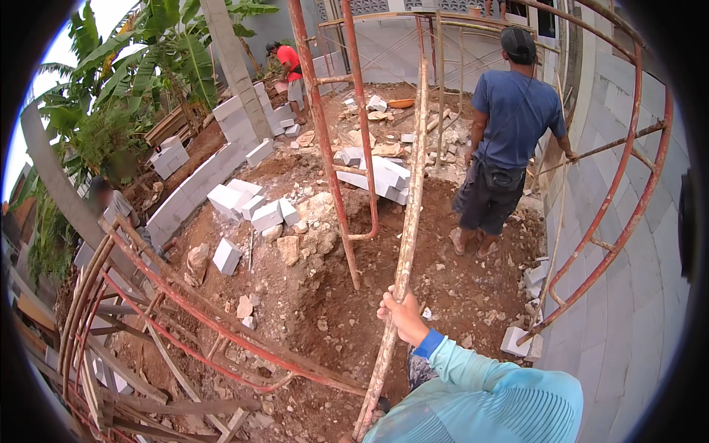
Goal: The person assembles a red metal scaffolding frame on a construction site. They lift and position the frame, then use a long wooden stick to secure it to the wall and ground. Other workers are visible in the background.
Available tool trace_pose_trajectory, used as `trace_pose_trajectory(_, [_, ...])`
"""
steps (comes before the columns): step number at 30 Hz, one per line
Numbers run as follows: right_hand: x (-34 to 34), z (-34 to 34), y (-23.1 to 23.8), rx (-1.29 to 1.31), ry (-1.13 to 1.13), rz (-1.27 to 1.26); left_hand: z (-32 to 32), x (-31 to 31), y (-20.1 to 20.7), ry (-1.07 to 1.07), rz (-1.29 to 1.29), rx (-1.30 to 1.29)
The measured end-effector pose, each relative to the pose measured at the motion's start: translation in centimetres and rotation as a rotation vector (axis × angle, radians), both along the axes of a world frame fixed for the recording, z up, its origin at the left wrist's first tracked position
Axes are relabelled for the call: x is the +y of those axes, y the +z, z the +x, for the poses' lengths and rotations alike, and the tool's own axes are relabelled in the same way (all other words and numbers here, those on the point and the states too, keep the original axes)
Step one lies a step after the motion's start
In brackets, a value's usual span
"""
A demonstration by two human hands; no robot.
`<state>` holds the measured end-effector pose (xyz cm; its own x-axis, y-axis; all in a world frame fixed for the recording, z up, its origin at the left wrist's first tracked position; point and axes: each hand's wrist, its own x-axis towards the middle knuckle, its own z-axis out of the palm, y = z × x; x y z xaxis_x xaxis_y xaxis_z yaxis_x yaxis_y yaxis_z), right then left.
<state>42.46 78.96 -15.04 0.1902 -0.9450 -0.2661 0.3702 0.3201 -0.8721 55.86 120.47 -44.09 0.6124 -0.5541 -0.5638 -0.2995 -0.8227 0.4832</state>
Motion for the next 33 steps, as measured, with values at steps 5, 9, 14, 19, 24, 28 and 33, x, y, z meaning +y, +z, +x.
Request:
trace_pose_trajectory(5, [-8.8,-0.5,-2.5,0.017,0.013,0.055,-0.6,-9.6,2.8,-0.053,-0.037,-0.027])
trace_pose_trajectory(9, [-16.0,-1.4,-2.4,0.026,-0.003,0.078,-1.3,-16.4,6.0,-0.099,-0.060,-0.049])
trace_pose_trajectory(14, [-24.6,-1.8,0.5,0.056,-0.017,-0.013,-0.8,-25.1,10.5,-0.179,-0.094,-0.086])
trace_pose_trajectory(19, [-29.5,-2.9,5.0,0.081,-0.049,-0.134,-0.6,-31.4,13.6,-0.228,-0.134,-0.133])
trace_pose_trajectory(24, [-33.1,-3.5,7.5,0.090,-0.062,-0.195,-1.5,-37.0,17.8,-0.247,-0.203,-0.078])
trace_pose_trajectory(28, [-36.3,-4.1,8.3,0.099,-0.087,-0.200,-1.2,-40.3,16.7,-0.219,-0.298,0.026])
trace_pose_trajectory(33, [-41.3,-4.3,7.0,0.124,-0.107,-0.197,-0.9,-45.2,15.5,-0.267,-0.251,0.015])
